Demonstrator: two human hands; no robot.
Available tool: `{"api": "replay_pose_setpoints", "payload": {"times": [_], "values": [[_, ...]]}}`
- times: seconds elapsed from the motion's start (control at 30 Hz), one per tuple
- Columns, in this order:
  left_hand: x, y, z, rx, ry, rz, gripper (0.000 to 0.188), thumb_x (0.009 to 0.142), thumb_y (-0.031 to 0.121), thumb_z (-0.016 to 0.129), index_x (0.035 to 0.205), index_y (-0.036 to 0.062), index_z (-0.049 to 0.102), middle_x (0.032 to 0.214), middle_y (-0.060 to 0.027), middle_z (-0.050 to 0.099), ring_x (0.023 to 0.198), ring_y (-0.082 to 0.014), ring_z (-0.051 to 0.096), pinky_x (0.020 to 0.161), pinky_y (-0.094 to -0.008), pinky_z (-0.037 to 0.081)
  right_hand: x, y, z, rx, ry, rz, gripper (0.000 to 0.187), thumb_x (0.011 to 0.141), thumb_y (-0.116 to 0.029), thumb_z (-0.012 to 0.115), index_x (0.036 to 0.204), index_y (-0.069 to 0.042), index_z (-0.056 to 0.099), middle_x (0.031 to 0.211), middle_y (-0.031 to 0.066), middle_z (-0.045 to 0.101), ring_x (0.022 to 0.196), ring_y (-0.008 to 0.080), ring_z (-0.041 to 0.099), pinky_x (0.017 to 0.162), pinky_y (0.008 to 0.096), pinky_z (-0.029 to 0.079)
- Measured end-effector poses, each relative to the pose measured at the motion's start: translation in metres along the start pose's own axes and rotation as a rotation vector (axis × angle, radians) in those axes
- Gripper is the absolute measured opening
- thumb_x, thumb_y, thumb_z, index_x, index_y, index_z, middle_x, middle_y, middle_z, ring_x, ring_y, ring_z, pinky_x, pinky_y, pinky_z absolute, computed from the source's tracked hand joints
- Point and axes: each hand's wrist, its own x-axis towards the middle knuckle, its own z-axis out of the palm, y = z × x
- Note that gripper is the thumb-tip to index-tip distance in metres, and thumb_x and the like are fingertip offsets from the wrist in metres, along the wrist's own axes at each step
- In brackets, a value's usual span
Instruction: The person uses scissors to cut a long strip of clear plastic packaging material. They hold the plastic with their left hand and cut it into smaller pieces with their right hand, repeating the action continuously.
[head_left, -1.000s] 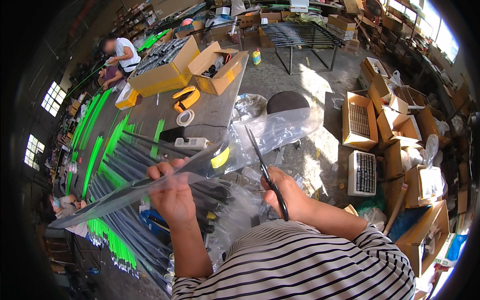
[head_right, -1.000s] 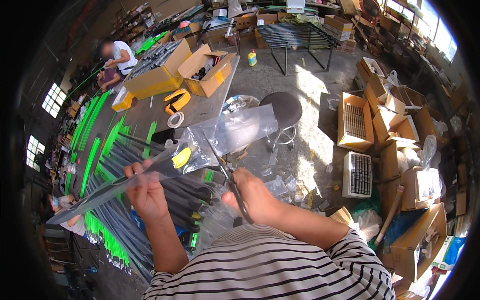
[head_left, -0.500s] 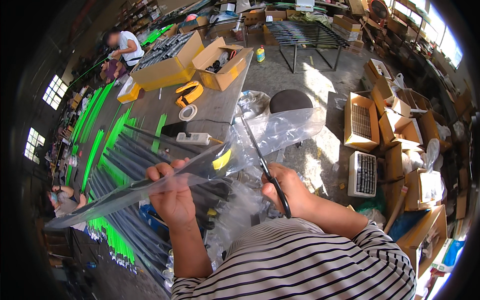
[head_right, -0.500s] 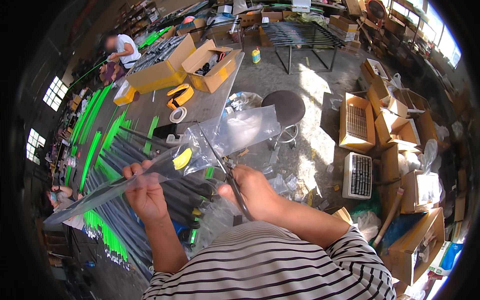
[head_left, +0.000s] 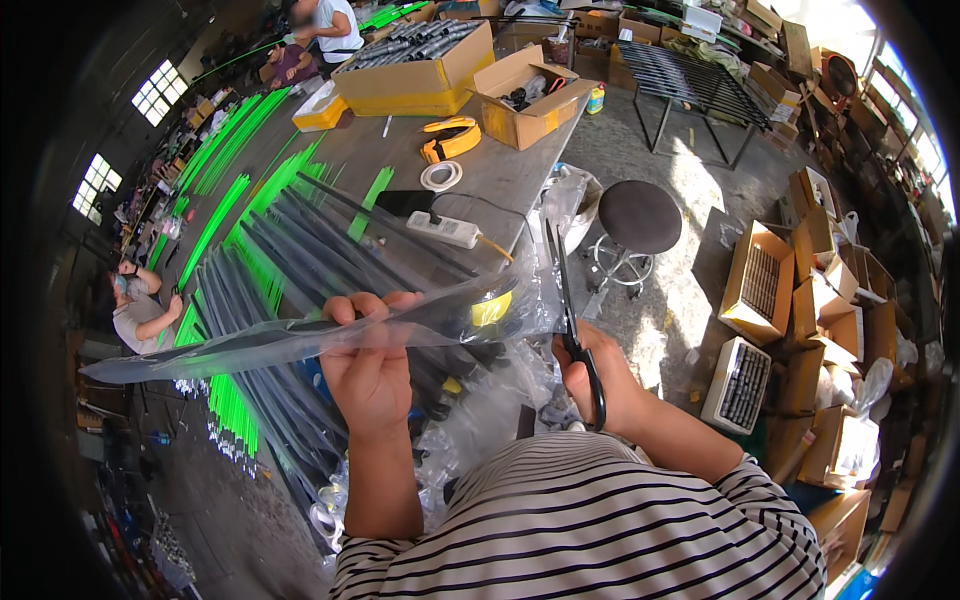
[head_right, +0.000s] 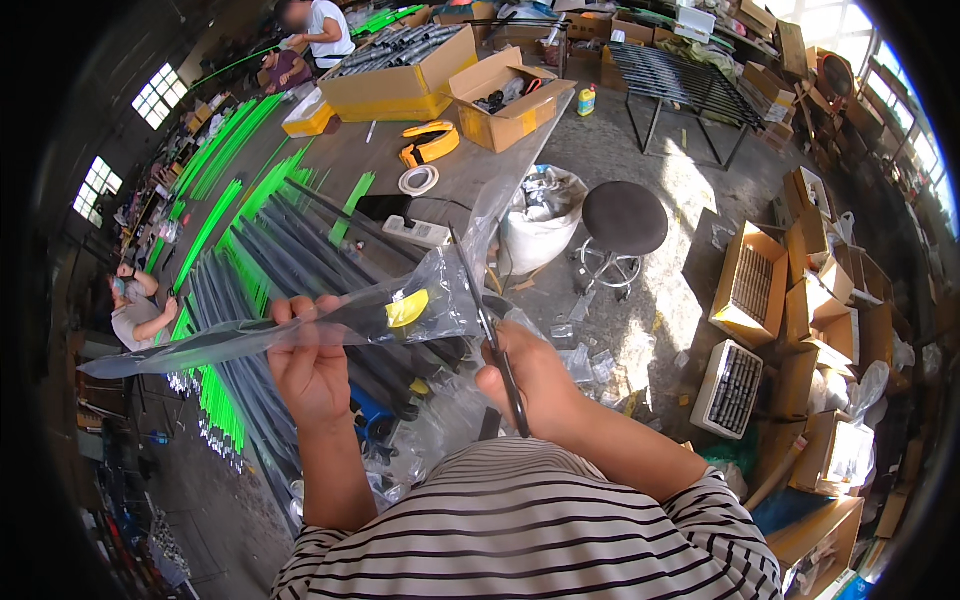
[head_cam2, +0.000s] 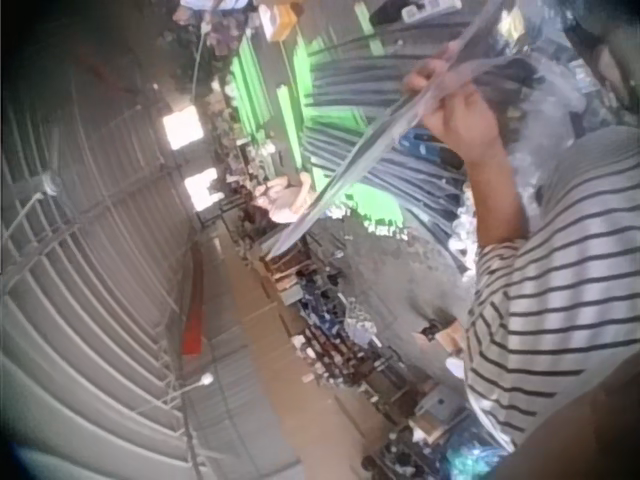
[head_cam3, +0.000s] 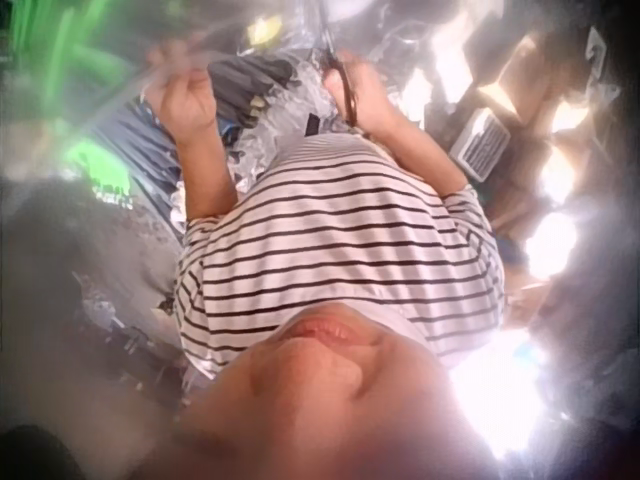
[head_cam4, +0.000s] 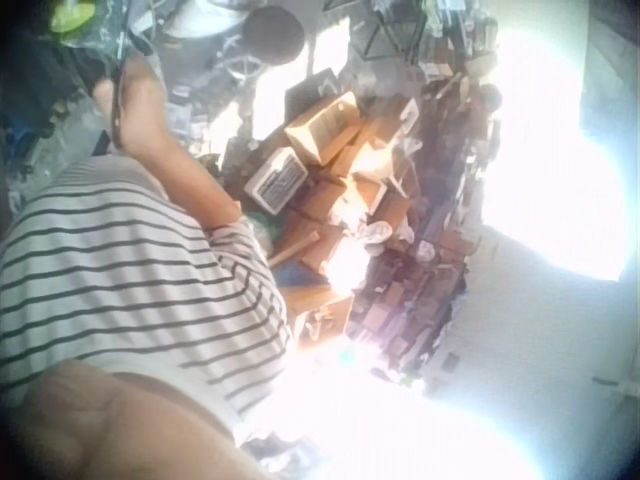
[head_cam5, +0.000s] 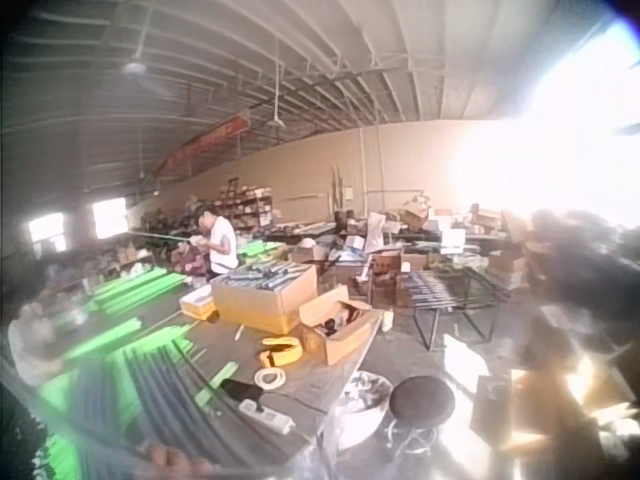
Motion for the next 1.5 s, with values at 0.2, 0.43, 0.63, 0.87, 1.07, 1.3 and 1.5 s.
{"api": "replay_pose_setpoints", "payload": {"times": [0.2, 0.43, 0.63, 0.87, 1.07, 1.3, 1.5], "values": [[-0.008, 0.013, -0.017, 0.018, 0.0, 0.043, 0.022, 0.079, -0.007, 0.047, 0.095, 0.0071, 0.041, 0.09, -0.0067, 0.048, 0.096, -0.0271, 0.053, 0.078, -0.0346, 0.042, 0.004, -0.011, 0.01, 0.085, -0.103, 0.18, 0.051, 0.084, -0.046, 0.042, 0.063, 0.0, 0.044, 0.059, 0.0121, 0.042, 0.052, 0.0275, 0.042, 0.049, 0.0352, 0.034], [-0.027, 0.079, -0.059, 0.143, 0.238, 0.044, 0.014, 0.085, 0.002, 0.044, 0.098, 0.0003, 0.045, 0.083, -0.0102, 0.052, 0.084, -0.0234, 0.056, 0.062, -0.0266, 0.046, -0.009, 0.027, 0.008, 0.288, -0.023, 0.294, 0.061, 0.078, -0.064, 0.036, 0.063, -0.005, 0.042, 0.042, -0.0014, 0.037, 0.036, 0.007, 0.036, 0.035, 0.0209, 0.024], [-0.101, 0.161, -0.208, 1.132, 1.036, -0.156, 0.024, 0.087, 0.022, 0.046, 0.086, -0.0011, 0.054, 0.06, -0.0099, 0.053, 0.055, -0.0199, 0.055, 0.053, -0.0324, 0.045, -0.049, 0.076, -0.011, 0.403, 0.185, 0.638, 0.048, 0.084, -0.054, 0.037, 0.064, -0.01, 0.037, 0.043, -0.002, 0.032, 0.031, 0.0089, 0.031, 0.029, 0.0217, 0.025], [-0.123, 0.114, -0.25, 1.88, 0.82, -0.394, 0.026, 0.082, 0.019, 0.047, 0.087, -0.0054, 0.052, 0.078, -0.0285, 0.056, 0.078, -0.0432, 0.054, 0.069, -0.0457, 0.042, -0.053, 0.075, -0.009, 0.357, 0.169, 0.713, 0.048, 0.084, -0.054, 0.039, 0.062, -0.011, 0.037, 0.041, -0.0019, 0.033, 0.029, 0.0087, 0.031, 0.028, 0.0211, 0.024], [-0.098, 0.089, -0.237, 2.354, 0.616, -0.509, 0.031, 0.082, 0.022, 0.05, 0.101, -0.0024, 0.05, 0.082, -0.0209, 0.057, 0.074, -0.0365, 0.058, 0.068, -0.0426, 0.046, -0.058, 0.076, -0.013, 0.316, 0.165, 0.667, 0.047, 0.085, -0.052, 0.038, 0.062, -0.011, 0.037, 0.042, -0.0012, 0.034, 0.03, 0.0089, 0.032, 0.031, 0.0213, 0.025], [-0.024, 0.036, -0.131, 1.641, 0.318, 0.0, 0.02, 0.076, 0.015, 0.062, 0.088, -0.0003, 0.059, 0.071, -0.0095, 0.058, 0.059, -0.0165, 0.055, 0.055, -0.0268, 0.044, -0.077, 0.082, -0.032, 0.166, 0.209, 0.67, 0.053, 0.086, -0.052, 0.033, 0.058, -0.007, 0.039, 0.041, 0.0005, 0.037, 0.032, 0.0097, 0.036, 0.033, 0.0227, 0.026], [0.01, -0.132, -0.111, 0.977, 0.008, -0.715, 0.024, 0.079, 0.016, 0.06, 0.089, -0.0049, 0.057, 0.075, -0.0102, 0.058, 0.06, -0.0171, 0.057, 0.05, -0.0259, 0.048, -0.091, 0.071, -0.053, 0.148, 0.268, 0.675, 0.053, 0.089, -0.048, 0.03, 0.056, -0.007, 0.038, 0.04, 0.001, 0.036, 0.032, 0.0095, 0.035, 0.033, 0.0231, 0.025]]}}
